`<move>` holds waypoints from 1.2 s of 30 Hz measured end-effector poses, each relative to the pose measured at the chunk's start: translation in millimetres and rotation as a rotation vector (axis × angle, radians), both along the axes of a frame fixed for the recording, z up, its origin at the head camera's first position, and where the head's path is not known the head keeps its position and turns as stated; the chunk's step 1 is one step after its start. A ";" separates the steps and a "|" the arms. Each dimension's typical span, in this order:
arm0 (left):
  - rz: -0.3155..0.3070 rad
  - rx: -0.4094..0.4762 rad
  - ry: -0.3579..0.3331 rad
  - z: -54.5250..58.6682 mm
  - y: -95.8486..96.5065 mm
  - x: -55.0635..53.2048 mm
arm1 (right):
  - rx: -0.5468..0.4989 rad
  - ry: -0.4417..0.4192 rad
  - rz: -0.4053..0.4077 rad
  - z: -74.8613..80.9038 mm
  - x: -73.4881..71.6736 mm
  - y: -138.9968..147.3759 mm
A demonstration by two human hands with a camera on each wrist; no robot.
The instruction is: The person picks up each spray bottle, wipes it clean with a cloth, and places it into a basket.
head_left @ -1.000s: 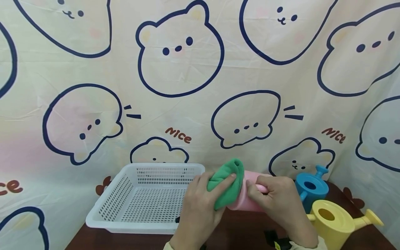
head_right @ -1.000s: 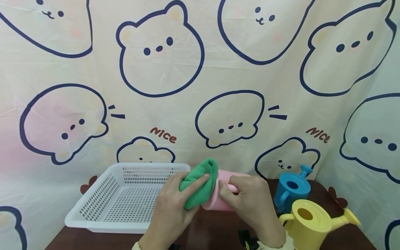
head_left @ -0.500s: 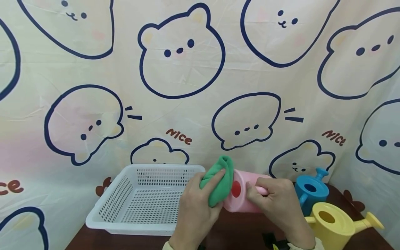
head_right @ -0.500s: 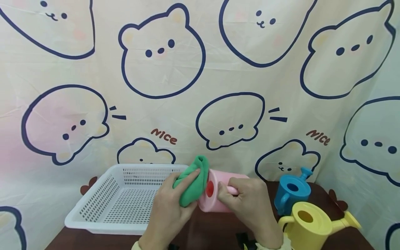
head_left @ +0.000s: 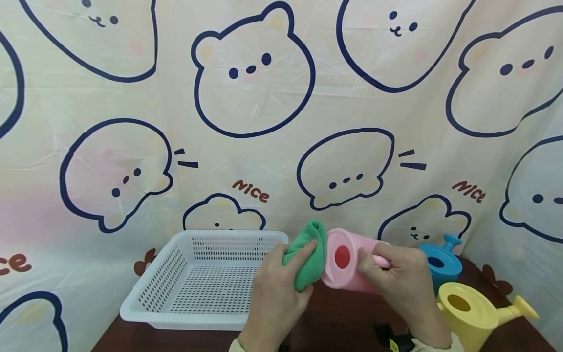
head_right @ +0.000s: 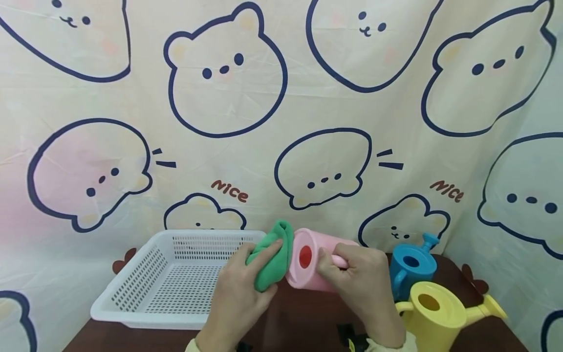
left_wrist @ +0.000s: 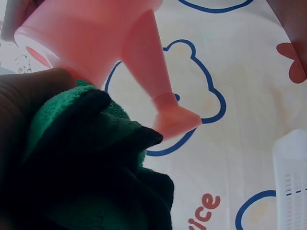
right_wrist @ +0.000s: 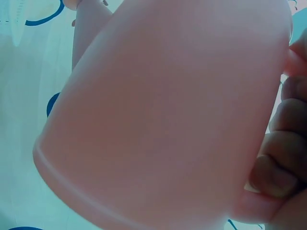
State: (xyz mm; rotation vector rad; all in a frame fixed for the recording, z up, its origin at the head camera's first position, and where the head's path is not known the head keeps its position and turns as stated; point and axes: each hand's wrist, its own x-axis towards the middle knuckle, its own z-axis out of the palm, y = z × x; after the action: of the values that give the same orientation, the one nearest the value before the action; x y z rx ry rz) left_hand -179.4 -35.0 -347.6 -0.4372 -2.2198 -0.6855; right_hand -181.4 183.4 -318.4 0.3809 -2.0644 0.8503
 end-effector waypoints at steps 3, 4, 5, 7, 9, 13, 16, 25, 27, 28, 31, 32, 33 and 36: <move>-0.006 -0.015 -0.002 -1.0 1.1 0.9 | -0.008 0.004 -0.020 0.9 -1.7 0.7; -0.009 -0.022 -0.002 -1.2 1.4 1.2 | -0.015 0.003 -0.029 1.1 -2.2 0.9; -0.014 -0.026 -0.003 -1.4 1.9 1.5 | -0.023 0.003 -0.038 1.4 -2.6 0.8; -0.025 -0.039 -0.007 -1.3 2.9 2.3 | -0.031 0.002 -0.056 2.8 -3.4 0.4; -0.033 -0.054 -0.005 -1.2 4.4 3.8 | -0.041 -0.009 -0.084 3.8 -3.8 -0.4; -0.054 -0.083 -0.009 -0.8 7.5 6.7 | -0.033 -0.023 -0.147 4.6 -4.4 -1.5; -0.086 -0.093 -0.022 -0.5 8.2 8.3 | -0.010 -0.023 -0.191 4.3 -5.4 -1.7; -0.181 -0.136 -0.023 2.4 8.0 10.3 | 0.010 -0.082 -0.203 4.9 -6.4 -6.2; -0.180 -0.134 0.000 2.1 8.4 10.1 | 0.022 -0.094 -0.196 4.2 -6.8 -7.1; -0.179 -0.132 0.008 2.1 8.7 10.3 | 0.031 -0.099 -0.195 3.6 -7.1 -7.6; -0.170 -0.132 0.017 2.0 9.7 10.5 | 0.067 -0.123 -0.189 2.6 -7.9 -8.9; -0.167 -0.132 0.014 2.0 9.9 10.7 | 0.074 -0.134 -0.185 2.4 -8.1 -9.4; -0.165 -0.129 0.012 2.0 10.2 10.8 | 0.079 -0.148 -0.181 2.3 -8.2 -10.0; -0.161 -0.109 0.026 1.8 10.3 10.9 | 0.063 -0.198 -0.172 3.3 -8.5 -12.0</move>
State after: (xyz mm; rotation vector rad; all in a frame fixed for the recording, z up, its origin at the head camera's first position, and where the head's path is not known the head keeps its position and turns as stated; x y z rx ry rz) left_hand -168.5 -24.8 -345.8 -0.6816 -2.2208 -0.6404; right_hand -189.9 171.4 -315.1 0.1538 -2.2731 0.7453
